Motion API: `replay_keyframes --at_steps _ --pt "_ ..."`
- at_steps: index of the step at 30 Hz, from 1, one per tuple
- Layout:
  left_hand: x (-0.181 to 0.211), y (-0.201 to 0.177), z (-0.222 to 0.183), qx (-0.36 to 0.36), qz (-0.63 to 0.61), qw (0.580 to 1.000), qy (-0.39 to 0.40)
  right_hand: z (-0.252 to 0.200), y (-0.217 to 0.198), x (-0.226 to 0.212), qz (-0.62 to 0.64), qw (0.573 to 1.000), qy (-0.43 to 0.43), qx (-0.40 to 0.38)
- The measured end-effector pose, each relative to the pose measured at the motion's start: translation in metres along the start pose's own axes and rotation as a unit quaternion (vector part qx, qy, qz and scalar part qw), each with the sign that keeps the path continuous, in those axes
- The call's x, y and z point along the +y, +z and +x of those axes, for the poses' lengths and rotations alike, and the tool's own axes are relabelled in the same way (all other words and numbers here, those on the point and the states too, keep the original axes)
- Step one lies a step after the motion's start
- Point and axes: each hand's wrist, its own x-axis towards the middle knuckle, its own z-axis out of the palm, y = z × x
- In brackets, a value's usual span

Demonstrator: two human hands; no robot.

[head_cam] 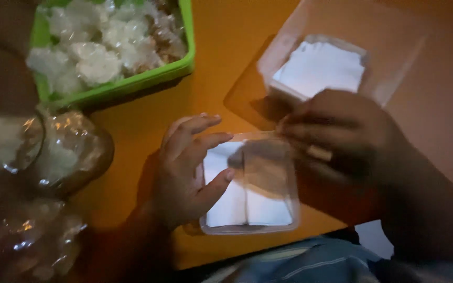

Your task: Folding white tissues and stacking them neatly into a clear plastic container

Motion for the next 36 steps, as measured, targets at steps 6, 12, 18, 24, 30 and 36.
replay_keyframes --at_steps 6,12,18,24,30,36 --pt "0.029 0.014 0.053 -0.026 -0.057 0.995 0.080 -0.031 -0.038 0.036 -0.139 0.976 0.154 0.063" --pt "0.029 0.065 0.133 -0.048 -0.066 0.983 0.163 -0.050 -0.039 0.074 -0.217 0.954 0.195 0.065" --pt "0.005 0.137 0.210 -0.258 0.143 0.954 -0.042 -0.052 -0.023 0.093 -0.238 0.929 0.284 -0.009" --pt "0.002 0.166 0.224 -0.385 0.181 0.895 -0.131 -0.052 -0.027 0.091 -0.192 0.912 0.358 -0.052" --pt "0.005 0.165 0.227 -0.426 0.231 0.854 -0.189 -0.053 -0.028 0.094 -0.191 0.915 0.349 -0.068" --pt "0.002 0.161 0.229 -0.448 0.260 0.835 -0.186 -0.052 -0.030 0.090 -0.178 0.911 0.363 -0.076"
